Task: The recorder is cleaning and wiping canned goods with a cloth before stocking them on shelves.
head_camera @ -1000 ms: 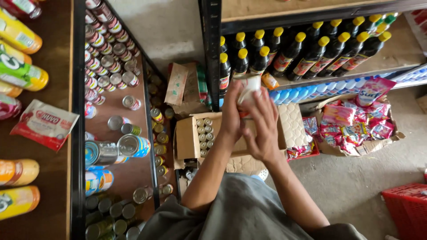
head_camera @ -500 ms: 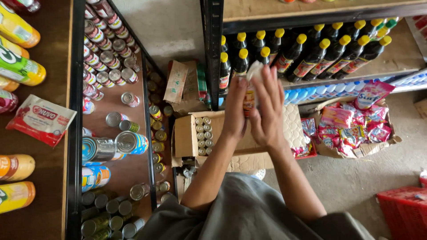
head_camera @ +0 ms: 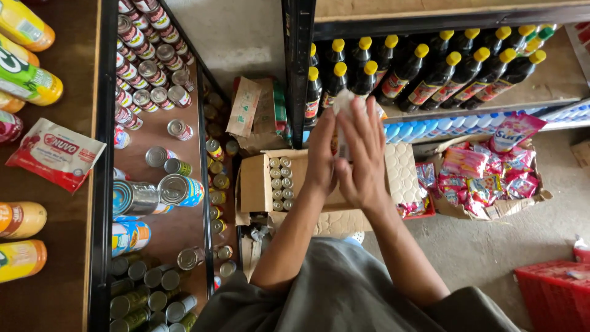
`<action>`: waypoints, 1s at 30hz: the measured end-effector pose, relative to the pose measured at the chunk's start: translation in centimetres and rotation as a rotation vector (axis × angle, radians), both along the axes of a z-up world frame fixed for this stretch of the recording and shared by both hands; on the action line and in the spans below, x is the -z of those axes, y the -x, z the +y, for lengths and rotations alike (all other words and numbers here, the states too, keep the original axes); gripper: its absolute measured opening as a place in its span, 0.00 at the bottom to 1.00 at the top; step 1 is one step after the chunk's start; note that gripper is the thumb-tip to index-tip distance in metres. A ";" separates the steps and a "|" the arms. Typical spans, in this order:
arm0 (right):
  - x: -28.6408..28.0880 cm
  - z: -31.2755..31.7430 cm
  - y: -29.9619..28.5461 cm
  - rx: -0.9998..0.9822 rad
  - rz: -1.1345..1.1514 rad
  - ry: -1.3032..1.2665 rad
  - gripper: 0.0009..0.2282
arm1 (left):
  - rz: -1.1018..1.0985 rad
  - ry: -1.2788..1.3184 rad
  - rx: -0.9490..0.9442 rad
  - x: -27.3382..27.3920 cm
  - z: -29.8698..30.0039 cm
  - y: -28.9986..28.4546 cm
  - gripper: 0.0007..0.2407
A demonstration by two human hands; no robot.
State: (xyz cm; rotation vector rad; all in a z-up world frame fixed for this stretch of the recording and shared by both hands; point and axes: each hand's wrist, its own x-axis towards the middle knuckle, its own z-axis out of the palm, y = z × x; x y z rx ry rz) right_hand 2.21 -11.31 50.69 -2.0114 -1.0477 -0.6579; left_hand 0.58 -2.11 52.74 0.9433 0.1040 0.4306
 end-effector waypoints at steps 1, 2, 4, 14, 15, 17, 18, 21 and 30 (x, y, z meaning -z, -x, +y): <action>1.4 -0.2 0.7 -0.003 -0.004 0.000 0.33 | -0.004 0.000 -0.003 -0.9 -0.2 0.2 0.13; 2.8 -0.5 1.3 -0.025 -0.010 0.007 0.32 | 0.035 0.138 -0.010 -1.7 -0.4 0.4 0.15; 4.4 -0.8 1.9 -0.051 -0.014 0.019 0.32 | 0.075 0.280 -0.019 -1.6 -0.5 0.3 0.18; 1.3 -0.6 1.0 -0.035 -0.001 -0.008 0.31 | 0.092 0.232 -0.017 -2.8 -1.1 0.7 0.13; 2.3 -0.7 1.7 -0.059 -0.017 0.007 0.31 | 0.132 0.359 -0.026 -2.9 -1.3 0.8 0.15; 3.8 -0.6 2.4 -0.073 -0.007 -0.003 0.29 | 0.127 0.328 -0.060 -1.6 -0.8 0.3 0.16; 4.5 -0.5 2.8 -0.080 0.001 -0.016 0.28 | 0.120 0.292 -0.087 -1.0 -0.6 0.0 0.16; 3.1 -0.8 0.6 -0.042 -0.001 0.016 0.28 | 0.098 0.129 -0.079 -1.5 -0.8 0.6 0.12; 3.5 -0.6 3.1 -0.052 -0.011 -0.024 0.29 | 0.012 0.074 -0.103 1.7 0.0 0.1 0.14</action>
